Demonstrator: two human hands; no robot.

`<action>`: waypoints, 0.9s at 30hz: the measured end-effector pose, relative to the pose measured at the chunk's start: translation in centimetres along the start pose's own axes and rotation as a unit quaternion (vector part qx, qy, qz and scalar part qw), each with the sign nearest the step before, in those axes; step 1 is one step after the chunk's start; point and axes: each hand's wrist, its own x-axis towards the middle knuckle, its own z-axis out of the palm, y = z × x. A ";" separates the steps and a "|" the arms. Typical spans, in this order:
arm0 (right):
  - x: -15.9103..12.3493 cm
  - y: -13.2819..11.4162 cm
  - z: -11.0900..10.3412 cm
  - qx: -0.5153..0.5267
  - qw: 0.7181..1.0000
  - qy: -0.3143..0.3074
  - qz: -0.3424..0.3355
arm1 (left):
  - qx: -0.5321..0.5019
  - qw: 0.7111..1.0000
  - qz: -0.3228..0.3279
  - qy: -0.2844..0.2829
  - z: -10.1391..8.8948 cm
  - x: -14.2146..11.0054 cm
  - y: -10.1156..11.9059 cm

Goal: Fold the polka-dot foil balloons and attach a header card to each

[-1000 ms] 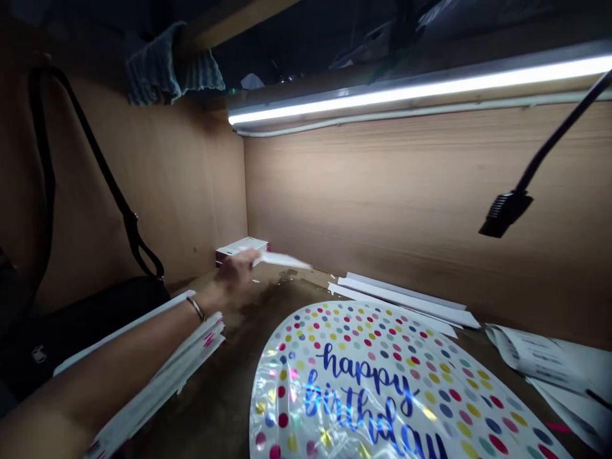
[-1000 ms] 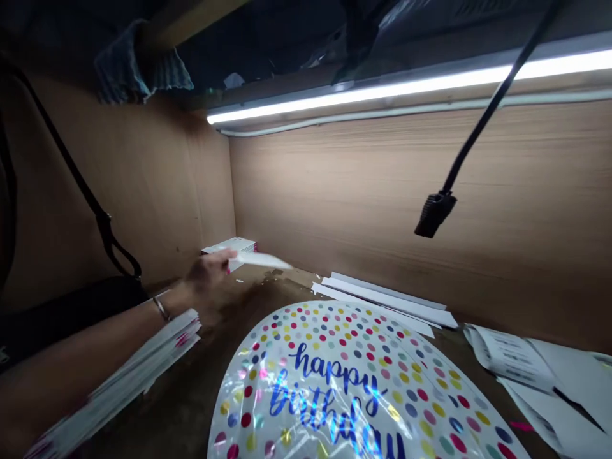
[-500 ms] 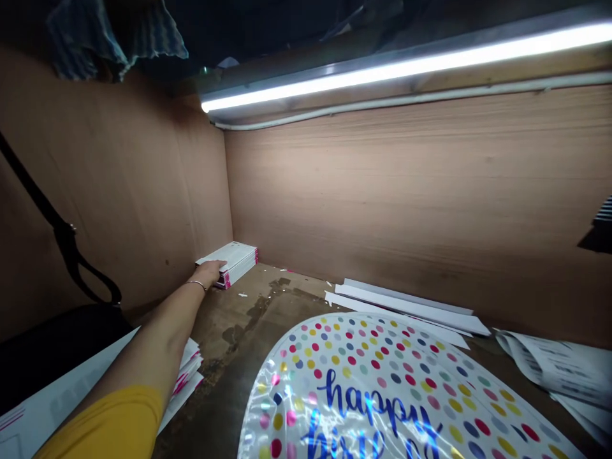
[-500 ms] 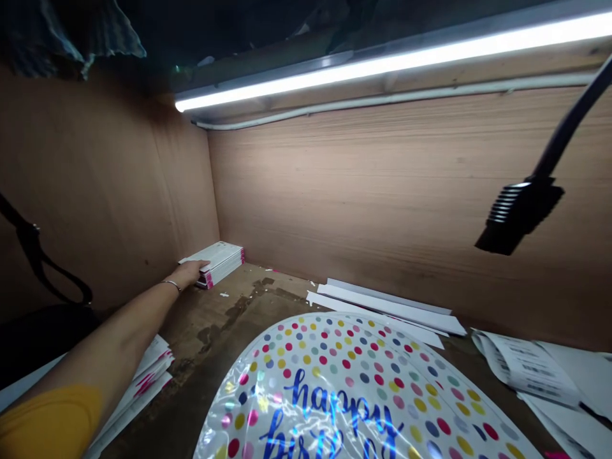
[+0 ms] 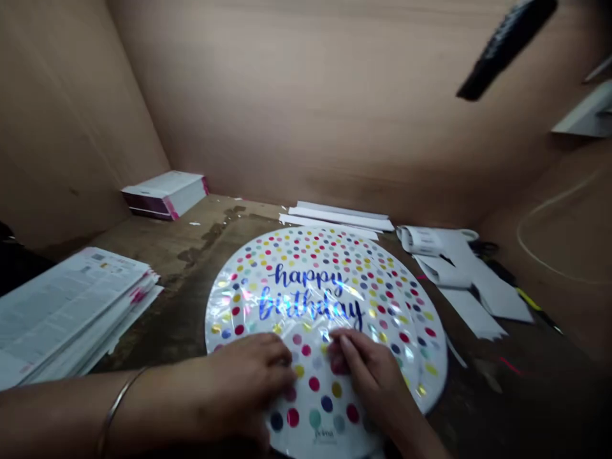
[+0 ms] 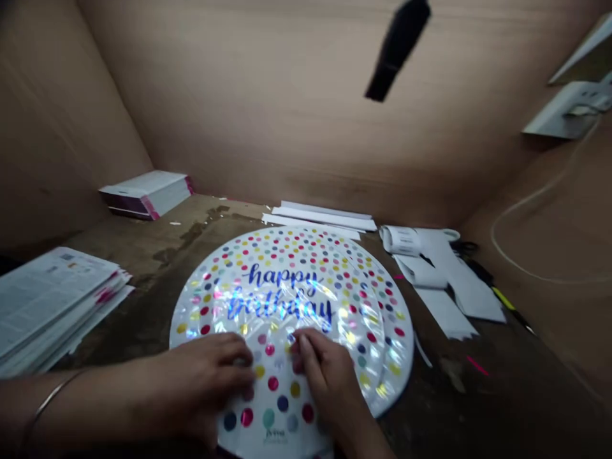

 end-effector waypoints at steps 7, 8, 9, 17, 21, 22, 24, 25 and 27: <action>-3.7 0.8 -2.4 -0.155 0.986 0.028 -0.060 | 0.013 0.997 0.066 0.025 3.3 -3.9 3.9; -4.2 0.9 -2.5 -0.170 0.983 0.019 -0.069 | -0.020 0.998 0.038 0.035 3.3 -3.7 3.8; -4.7 1.0 -2.5 -0.180 0.981 0.014 -0.076 | -0.061 0.997 -0.002 0.040 3.2 -3.4 3.6; -6.7 2.0 -3.6 -0.187 0.978 0.058 -0.073 | -0.210 0.944 -0.256 -0.015 2.0 0.0 3.1; -7.4 1.6 -1.9 -0.196 0.969 0.036 -0.144 | 0.022 0.999 -0.040 -0.005 3.6 1.0 5.0; -7.5 1.4 -1.2 -0.210 0.962 0.037 -0.171 | 0.050 0.999 0.003 -0.008 4.0 1.2 5.4; -7.9 1.3 -0.1 -0.249 0.943 0.037 -0.216 | 0.036 0.999 0.020 -0.011 4.6 1.8 5.9; -8.1 1.2 0.3 -0.269 0.934 0.035 -0.231 | -0.006 1.000 -0.013 -0.004 4.7 2.1 5.8; -8.5 1.3 0.9 -0.300 0.919 0.031 -0.253 | -0.149 0.976 -0.156 0.020 4.5 2.8 5.1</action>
